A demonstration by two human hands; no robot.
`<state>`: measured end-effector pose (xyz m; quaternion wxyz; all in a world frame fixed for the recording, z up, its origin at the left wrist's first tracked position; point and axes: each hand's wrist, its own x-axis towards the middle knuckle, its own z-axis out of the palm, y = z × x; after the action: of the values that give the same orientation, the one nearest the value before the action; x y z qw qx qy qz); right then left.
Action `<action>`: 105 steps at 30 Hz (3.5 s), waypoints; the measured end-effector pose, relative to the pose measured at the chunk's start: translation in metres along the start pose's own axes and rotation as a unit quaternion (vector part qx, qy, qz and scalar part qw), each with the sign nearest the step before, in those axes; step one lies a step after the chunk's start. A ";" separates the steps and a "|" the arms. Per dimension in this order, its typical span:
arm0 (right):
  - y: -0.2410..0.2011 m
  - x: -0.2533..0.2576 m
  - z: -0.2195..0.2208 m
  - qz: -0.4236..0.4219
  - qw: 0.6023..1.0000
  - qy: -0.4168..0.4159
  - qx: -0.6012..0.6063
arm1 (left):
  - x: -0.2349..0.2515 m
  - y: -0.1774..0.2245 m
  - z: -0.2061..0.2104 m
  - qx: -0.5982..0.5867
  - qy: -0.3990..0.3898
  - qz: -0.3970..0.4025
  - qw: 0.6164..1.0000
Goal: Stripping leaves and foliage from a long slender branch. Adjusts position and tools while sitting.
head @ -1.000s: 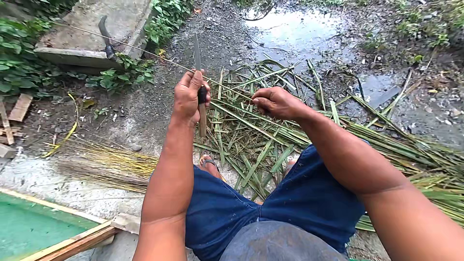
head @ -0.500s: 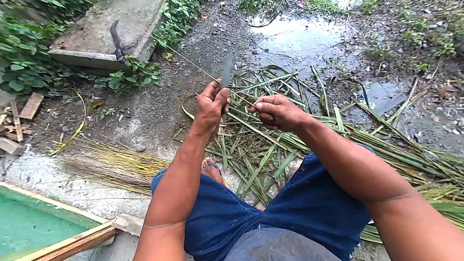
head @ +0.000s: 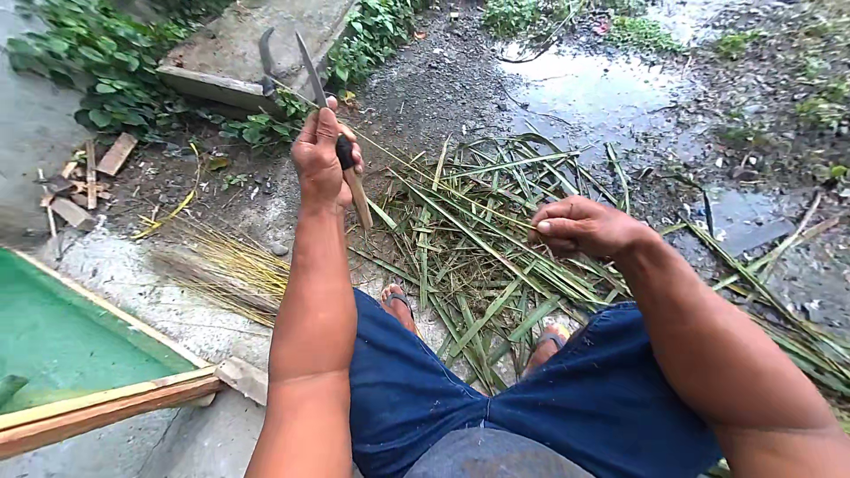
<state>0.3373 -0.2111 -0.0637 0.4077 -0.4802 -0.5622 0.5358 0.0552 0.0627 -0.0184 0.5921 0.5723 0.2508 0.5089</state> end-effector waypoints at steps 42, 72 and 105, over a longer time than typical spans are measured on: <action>0.036 -0.224 -0.089 0.223 0.861 0.394 -0.231 | 0.013 0.003 -0.081 0.039 0.143 -0.049 0.988; 0.000 0.037 0.025 -0.005 0.966 0.240 0.096 | -0.076 -0.048 0.113 0.091 -0.373 -0.208 0.900; 0.003 0.024 0.033 -0.009 0.964 0.265 -0.025 | -0.055 -0.027 0.085 0.028 -0.263 -0.213 0.940</action>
<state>0.3007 -0.1943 -0.0709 0.5345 -0.6099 -0.4516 0.3720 0.1185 -0.0176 -0.0414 0.7151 0.6356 0.2162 0.1947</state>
